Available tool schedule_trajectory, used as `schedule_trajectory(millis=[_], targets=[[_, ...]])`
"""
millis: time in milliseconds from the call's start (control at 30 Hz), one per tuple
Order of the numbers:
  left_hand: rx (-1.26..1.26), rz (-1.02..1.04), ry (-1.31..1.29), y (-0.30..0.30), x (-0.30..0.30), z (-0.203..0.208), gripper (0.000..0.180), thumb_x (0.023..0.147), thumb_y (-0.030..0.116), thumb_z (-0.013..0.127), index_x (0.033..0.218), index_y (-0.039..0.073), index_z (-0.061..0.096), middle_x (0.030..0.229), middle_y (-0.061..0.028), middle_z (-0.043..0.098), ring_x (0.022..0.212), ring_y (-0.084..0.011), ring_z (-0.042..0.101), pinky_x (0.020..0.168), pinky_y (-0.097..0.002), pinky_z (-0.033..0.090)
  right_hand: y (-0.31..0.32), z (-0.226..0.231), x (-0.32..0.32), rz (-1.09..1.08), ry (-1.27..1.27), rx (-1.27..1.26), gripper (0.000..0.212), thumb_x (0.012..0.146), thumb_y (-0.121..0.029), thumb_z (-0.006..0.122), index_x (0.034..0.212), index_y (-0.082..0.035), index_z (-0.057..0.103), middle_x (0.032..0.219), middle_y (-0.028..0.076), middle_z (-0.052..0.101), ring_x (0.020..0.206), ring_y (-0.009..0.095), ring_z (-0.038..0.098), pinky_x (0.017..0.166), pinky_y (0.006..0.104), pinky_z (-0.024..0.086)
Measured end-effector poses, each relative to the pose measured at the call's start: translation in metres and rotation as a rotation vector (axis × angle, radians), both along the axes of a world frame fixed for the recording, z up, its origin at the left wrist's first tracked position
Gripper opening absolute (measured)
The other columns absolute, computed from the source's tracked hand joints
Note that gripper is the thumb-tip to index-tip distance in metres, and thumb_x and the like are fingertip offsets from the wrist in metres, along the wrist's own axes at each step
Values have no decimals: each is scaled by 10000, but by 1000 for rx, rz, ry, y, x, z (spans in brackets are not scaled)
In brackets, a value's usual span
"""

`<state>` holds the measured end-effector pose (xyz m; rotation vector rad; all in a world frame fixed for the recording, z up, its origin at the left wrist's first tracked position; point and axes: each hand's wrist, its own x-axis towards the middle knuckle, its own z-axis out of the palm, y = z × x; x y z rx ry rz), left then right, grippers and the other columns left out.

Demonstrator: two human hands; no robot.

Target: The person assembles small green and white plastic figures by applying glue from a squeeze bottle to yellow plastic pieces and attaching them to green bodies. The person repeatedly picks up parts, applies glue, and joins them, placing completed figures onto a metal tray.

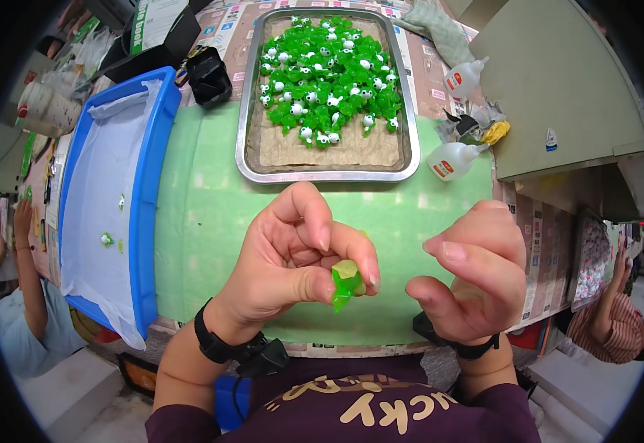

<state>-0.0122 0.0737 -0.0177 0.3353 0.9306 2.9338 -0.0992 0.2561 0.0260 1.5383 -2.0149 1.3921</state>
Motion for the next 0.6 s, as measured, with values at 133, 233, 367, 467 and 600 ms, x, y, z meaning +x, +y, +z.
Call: schedule_trajectory(millis=[133,233,367,467,600], targets=[[31,7,-27,1,4,1,395,757,101,721,904,130,356,900,-228,616,853,-272,606,751,-326,490,0,-1,-1,7,-5,20,443,652,-135,776,1051,-125,585,842,-10,561,707,154,499,634,301,336],[38,11,-13,1,2,-2,400,754,111,725,907,131,356,900,-220,617,849,-270,603,749,-328,494,-1,-3,-1,12,-3,15,419,673,-158,762,1048,-121,578,837,-4,562,698,154,499,629,300,339],[80,26,-30,5,0,-4,397,747,116,729,978,108,407,944,-207,610,864,-259,606,771,-332,515,1,-2,-4,46,52,67,388,763,-272,710,1057,-105,518,819,38,564,649,156,494,590,305,344],[102,27,-28,6,1,-7,431,739,115,732,1063,73,451,988,-203,602,903,-254,611,794,-337,524,0,-2,-2,65,22,68,371,753,-259,720,1037,-116,530,819,26,568,661,149,500,599,302,339],[82,27,-53,7,5,-8,411,740,93,725,1086,32,511,1031,-209,590,949,-252,609,818,-352,525,0,-2,0,66,2,87,339,733,-235,738,999,-137,554,826,5,568,679,146,502,615,301,335]])
